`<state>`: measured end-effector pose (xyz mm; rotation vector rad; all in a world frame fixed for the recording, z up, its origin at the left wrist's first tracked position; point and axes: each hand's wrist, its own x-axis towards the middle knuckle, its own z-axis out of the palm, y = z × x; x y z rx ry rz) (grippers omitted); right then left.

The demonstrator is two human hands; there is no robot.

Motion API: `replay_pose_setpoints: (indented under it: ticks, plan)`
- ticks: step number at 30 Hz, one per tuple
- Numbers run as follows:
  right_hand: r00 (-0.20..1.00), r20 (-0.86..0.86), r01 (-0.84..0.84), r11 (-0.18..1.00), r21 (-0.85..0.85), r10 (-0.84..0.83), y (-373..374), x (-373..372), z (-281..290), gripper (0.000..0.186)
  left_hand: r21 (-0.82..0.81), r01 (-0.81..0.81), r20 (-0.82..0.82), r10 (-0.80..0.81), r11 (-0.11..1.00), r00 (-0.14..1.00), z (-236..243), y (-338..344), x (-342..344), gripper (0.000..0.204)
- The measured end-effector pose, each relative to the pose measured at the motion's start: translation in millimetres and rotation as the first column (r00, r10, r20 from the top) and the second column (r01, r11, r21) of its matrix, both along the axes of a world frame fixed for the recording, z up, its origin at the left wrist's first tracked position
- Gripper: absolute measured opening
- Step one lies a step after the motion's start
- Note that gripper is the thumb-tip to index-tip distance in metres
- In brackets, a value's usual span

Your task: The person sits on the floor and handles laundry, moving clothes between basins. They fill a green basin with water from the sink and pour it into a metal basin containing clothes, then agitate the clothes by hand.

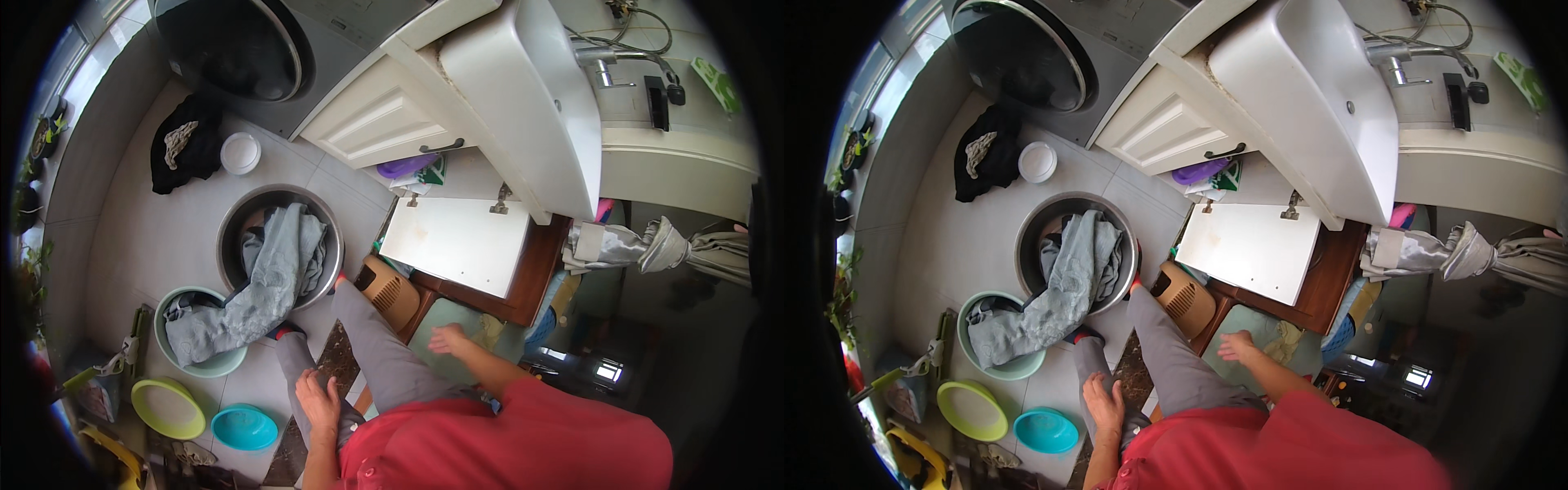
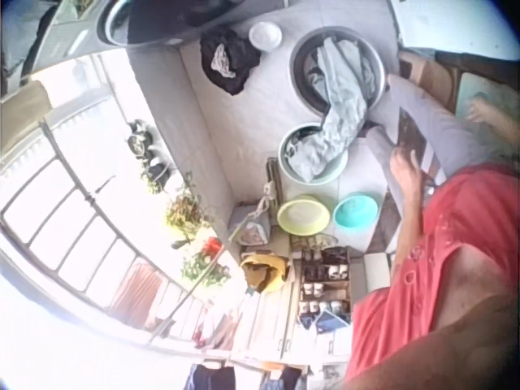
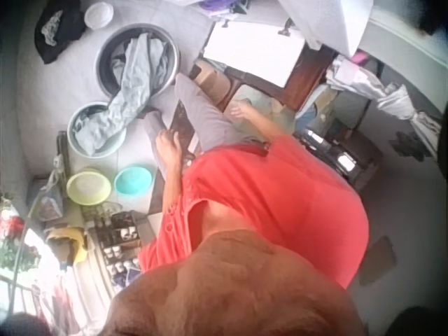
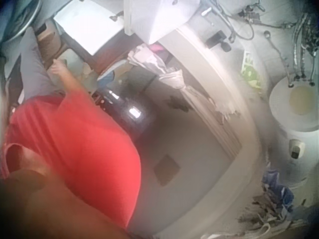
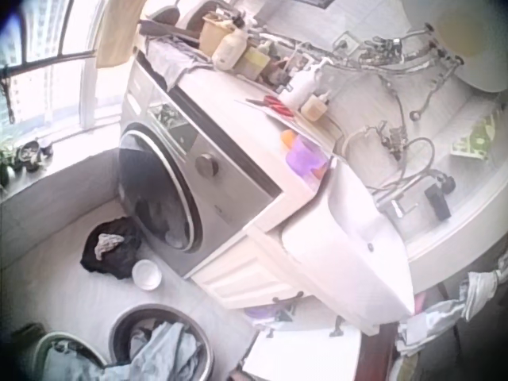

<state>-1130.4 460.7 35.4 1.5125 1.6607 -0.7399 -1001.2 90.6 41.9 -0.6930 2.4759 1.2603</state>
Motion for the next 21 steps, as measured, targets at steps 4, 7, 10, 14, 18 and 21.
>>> replay_pose_setpoints:
  ticks: [4, 7, 10, 14, 18, 21]
  plan:
    - [0.921, -0.384, -0.014, 0.988, 0.153, 0.073, 27.7, -50.0, 8.6, 0.084, -0.082, 0.015, 0.153, -0.002, 0.997, 0.988, -2.0, -25.3, 2.4, 0.036]
    - [0.917, -0.394, -0.018, 0.994, 0.112, 0.061, 15.3, -86.5, 17.4, 0.056, -0.131, 0.057, 0.292, -0.017, 0.99, 0.956, 8.3, -49.2, 6.4, 0.033]
    - [0.911, -0.374, -0.179, 0.984, 0.024, 0.175, 21.6, -82.8, 18.8, 0.05, 0.002, -0.037, 0.43, 0.032, 0.999, 0.902, 28.4, -56.7, 20.2, 0.033]
    - [0.842, -0.418, -0.414, 0.905, -0.096, 0.341, 2.6, -100.4, 11.5, 0.03, 0.094, -0.035, 0.529, -0.02, 0.995, 0.848, 55.5, -49.7, 38.9, 0.025]
    - [0.703, -0.55, -0.556, 0.831, -0.03, 0.45, -43.8, -164.2, 3.0, 0.03, 0.091, -0.118, 0.54, 0.051, 0.989, 0.84, 62.5, -34.6, 33.1, 0.017]
    - [0.531, -0.63, -0.677, 0.731, 0.087, 0.567, -68.7, -225.6, -2.0, 0.035, 0.043, -0.119, 0.52, 0.079, 0.992, 0.85, 60.4, -17.3, 24.2, 0.014]
